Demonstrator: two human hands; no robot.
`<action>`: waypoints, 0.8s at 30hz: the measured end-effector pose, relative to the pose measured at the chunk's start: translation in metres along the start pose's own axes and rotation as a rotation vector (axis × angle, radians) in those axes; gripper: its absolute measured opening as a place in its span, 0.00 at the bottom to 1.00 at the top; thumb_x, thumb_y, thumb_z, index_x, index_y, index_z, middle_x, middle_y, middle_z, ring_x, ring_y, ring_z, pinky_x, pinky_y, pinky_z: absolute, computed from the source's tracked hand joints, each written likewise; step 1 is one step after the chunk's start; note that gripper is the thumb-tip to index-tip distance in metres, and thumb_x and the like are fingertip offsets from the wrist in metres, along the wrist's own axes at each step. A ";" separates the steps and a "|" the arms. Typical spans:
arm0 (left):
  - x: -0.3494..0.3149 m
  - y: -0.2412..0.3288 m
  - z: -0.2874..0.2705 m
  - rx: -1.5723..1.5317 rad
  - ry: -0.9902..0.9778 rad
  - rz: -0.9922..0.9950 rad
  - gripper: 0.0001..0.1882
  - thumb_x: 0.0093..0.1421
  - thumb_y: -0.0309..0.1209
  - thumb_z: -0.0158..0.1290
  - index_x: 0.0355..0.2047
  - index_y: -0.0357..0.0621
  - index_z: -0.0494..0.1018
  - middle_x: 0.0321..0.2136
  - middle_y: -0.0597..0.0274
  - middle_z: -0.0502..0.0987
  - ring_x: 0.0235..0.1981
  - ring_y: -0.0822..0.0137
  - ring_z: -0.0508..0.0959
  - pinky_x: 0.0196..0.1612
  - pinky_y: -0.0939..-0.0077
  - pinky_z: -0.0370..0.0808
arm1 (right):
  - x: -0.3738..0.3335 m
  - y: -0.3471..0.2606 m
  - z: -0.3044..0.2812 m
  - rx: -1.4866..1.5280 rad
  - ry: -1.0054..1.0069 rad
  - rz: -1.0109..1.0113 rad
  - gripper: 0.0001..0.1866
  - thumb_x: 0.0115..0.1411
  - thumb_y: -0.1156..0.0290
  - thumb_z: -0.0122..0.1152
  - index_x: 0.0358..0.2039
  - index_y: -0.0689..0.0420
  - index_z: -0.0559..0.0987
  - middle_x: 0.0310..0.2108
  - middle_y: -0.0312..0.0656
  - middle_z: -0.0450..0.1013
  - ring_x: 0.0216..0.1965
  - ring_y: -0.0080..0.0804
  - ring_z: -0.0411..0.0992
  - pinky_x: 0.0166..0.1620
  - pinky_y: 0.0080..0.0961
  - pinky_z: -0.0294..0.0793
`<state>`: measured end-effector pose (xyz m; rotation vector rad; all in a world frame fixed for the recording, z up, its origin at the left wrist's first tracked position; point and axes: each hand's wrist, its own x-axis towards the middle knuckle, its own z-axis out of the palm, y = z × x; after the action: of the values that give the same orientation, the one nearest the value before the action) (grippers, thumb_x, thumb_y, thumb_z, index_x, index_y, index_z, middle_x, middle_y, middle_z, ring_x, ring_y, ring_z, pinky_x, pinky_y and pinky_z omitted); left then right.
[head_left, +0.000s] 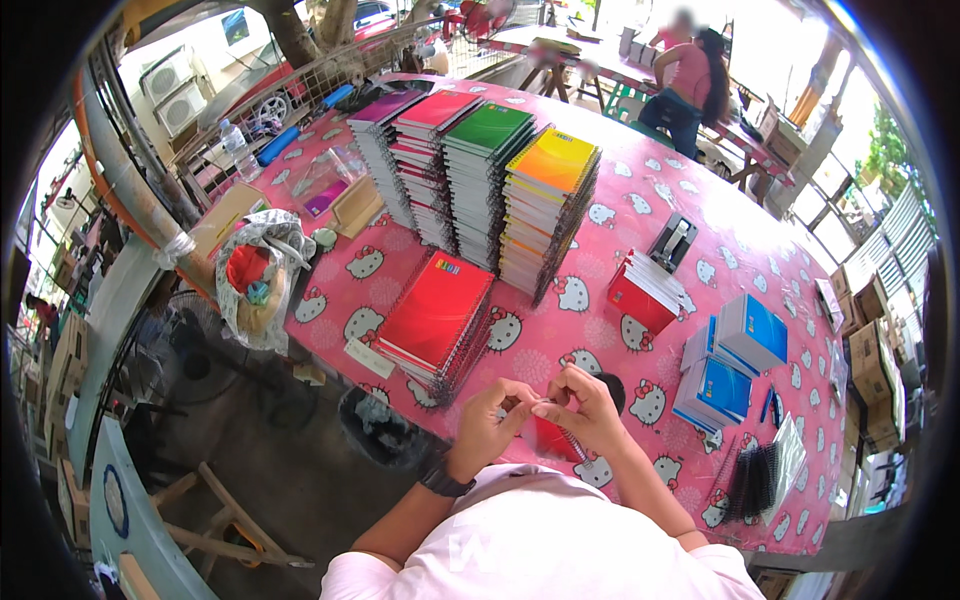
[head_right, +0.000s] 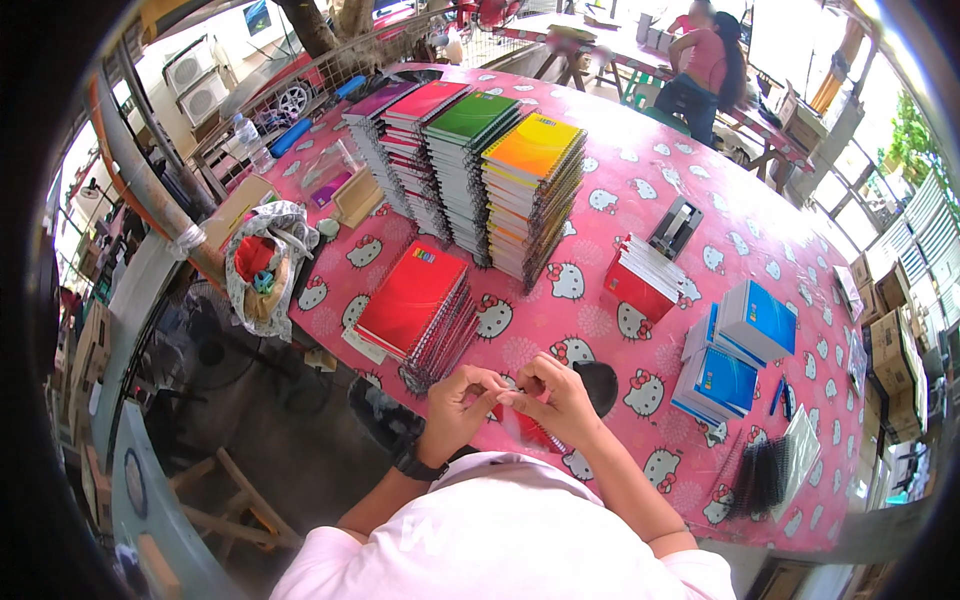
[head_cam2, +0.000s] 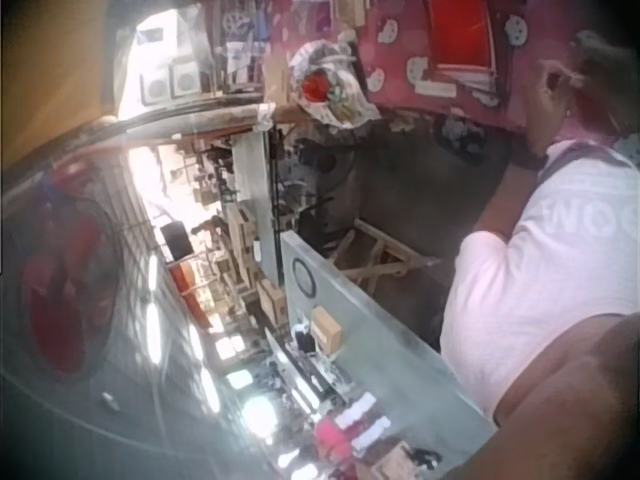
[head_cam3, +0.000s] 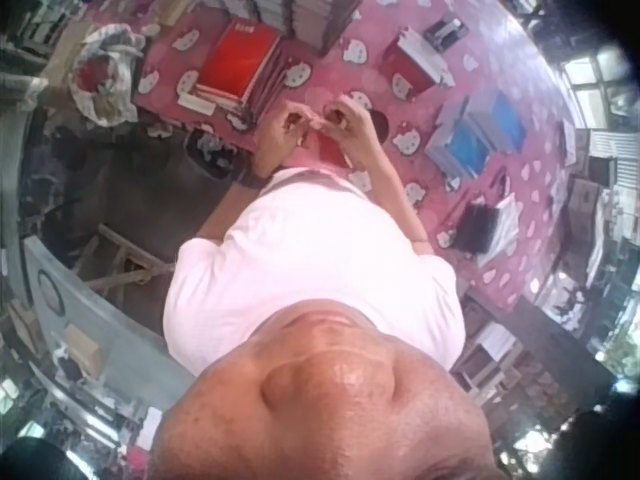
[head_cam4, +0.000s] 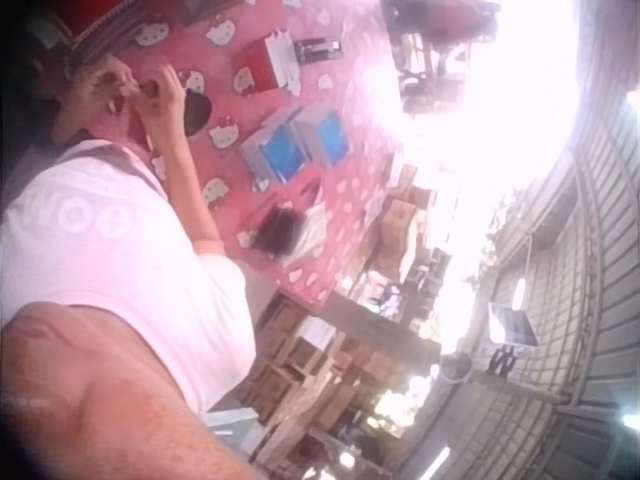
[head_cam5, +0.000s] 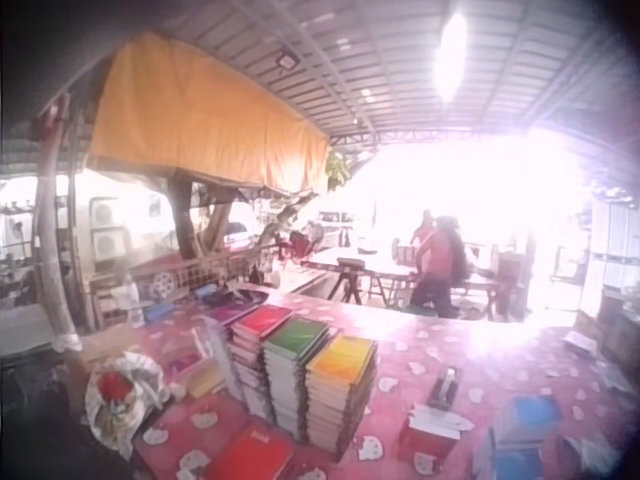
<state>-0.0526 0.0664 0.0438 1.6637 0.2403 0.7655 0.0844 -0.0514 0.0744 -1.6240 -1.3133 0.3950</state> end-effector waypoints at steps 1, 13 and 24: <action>-0.002 0.002 -0.001 -0.008 0.015 0.026 0.06 0.58 0.24 0.57 0.32 0.39 0.70 0.30 0.60 0.78 0.27 0.78 0.76 0.31 0.84 0.74 | 0.003 -0.004 -0.001 -0.010 -0.029 0.011 0.14 0.51 0.66 0.70 0.29 0.60 0.74 0.24 0.38 0.69 0.25 0.27 0.66 0.29 0.23 0.67; 0.038 0.055 -0.022 0.218 0.306 0.224 0.13 0.60 0.28 0.57 0.40 0.39 0.65 0.27 0.67 0.73 0.22 0.83 0.70 0.25 0.91 0.66 | 0.058 -0.057 -0.015 -0.043 0.113 -0.185 0.14 0.55 0.73 0.63 0.42 0.59 0.76 0.36 0.44 0.75 0.39 0.39 0.73 0.42 0.29 0.71; 0.049 0.027 -0.115 0.548 0.562 -0.099 0.11 0.60 0.30 0.52 0.39 0.35 0.73 0.33 0.60 0.75 0.26 0.71 0.73 0.32 0.75 0.71 | 0.125 0.028 0.024 0.186 0.296 -0.090 0.20 0.59 0.65 0.61 0.51 0.59 0.73 0.49 0.49 0.71 0.52 0.37 0.68 0.53 0.30 0.68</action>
<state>-0.0913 0.1777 0.0925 1.8848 0.9926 1.1507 0.1283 0.0712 0.0783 -1.4021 -1.0878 0.2047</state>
